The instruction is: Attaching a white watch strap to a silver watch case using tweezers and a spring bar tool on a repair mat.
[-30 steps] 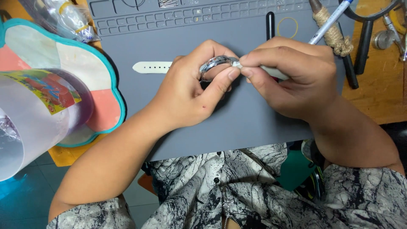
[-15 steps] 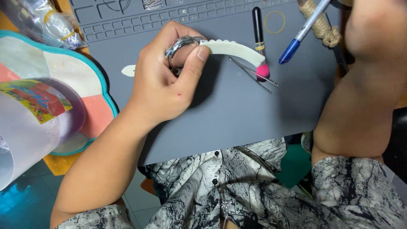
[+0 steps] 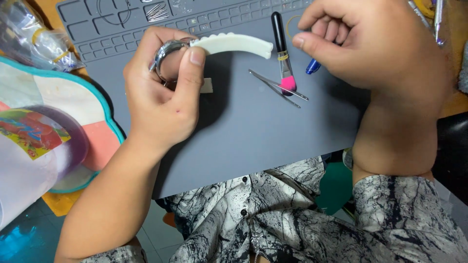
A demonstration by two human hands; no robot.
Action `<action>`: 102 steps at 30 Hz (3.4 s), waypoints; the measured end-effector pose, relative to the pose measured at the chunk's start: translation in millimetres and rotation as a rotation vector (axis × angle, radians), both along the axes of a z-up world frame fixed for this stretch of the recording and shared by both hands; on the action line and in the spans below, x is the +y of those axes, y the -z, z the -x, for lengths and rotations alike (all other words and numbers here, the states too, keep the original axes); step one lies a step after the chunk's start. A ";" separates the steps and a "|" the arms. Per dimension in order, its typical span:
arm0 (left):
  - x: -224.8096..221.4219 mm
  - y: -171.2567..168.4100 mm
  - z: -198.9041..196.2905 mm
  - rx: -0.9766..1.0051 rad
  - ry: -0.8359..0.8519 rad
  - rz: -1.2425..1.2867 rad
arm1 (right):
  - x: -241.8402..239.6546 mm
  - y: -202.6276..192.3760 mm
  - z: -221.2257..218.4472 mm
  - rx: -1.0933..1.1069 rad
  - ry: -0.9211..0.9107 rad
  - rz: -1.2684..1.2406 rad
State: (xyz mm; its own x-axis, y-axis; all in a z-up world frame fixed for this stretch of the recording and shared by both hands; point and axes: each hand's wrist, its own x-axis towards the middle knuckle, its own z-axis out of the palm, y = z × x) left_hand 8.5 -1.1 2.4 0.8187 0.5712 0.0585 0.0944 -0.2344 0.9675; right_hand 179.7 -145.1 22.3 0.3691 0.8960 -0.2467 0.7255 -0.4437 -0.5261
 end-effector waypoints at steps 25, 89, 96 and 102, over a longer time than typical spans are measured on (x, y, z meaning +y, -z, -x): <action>-10.7 1.5 2.2 0.129 0.187 -0.119 | -75.2 19.2 -5.7 -0.479 0.156 0.127; 2.5 9.8 -3.5 -0.026 0.246 0.482 | 10.8 -13.2 35.4 0.284 -0.330 -0.362; 4.0 12.1 -2.9 -0.054 0.254 0.523 | 6.4 -13.2 22.0 0.335 -0.482 -0.257; 3.5 11.9 -2.7 -0.074 0.247 0.500 | 5.1 -12.0 22.9 0.346 -0.440 -0.264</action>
State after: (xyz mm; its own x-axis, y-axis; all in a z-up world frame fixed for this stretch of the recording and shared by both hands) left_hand 11.2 2.3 -9.5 0.9358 0.3359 -0.1073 0.0221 0.2479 0.9685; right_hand 156.9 -140.0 34.3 -0.1106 0.9932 -0.0349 0.5789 0.0359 -0.8146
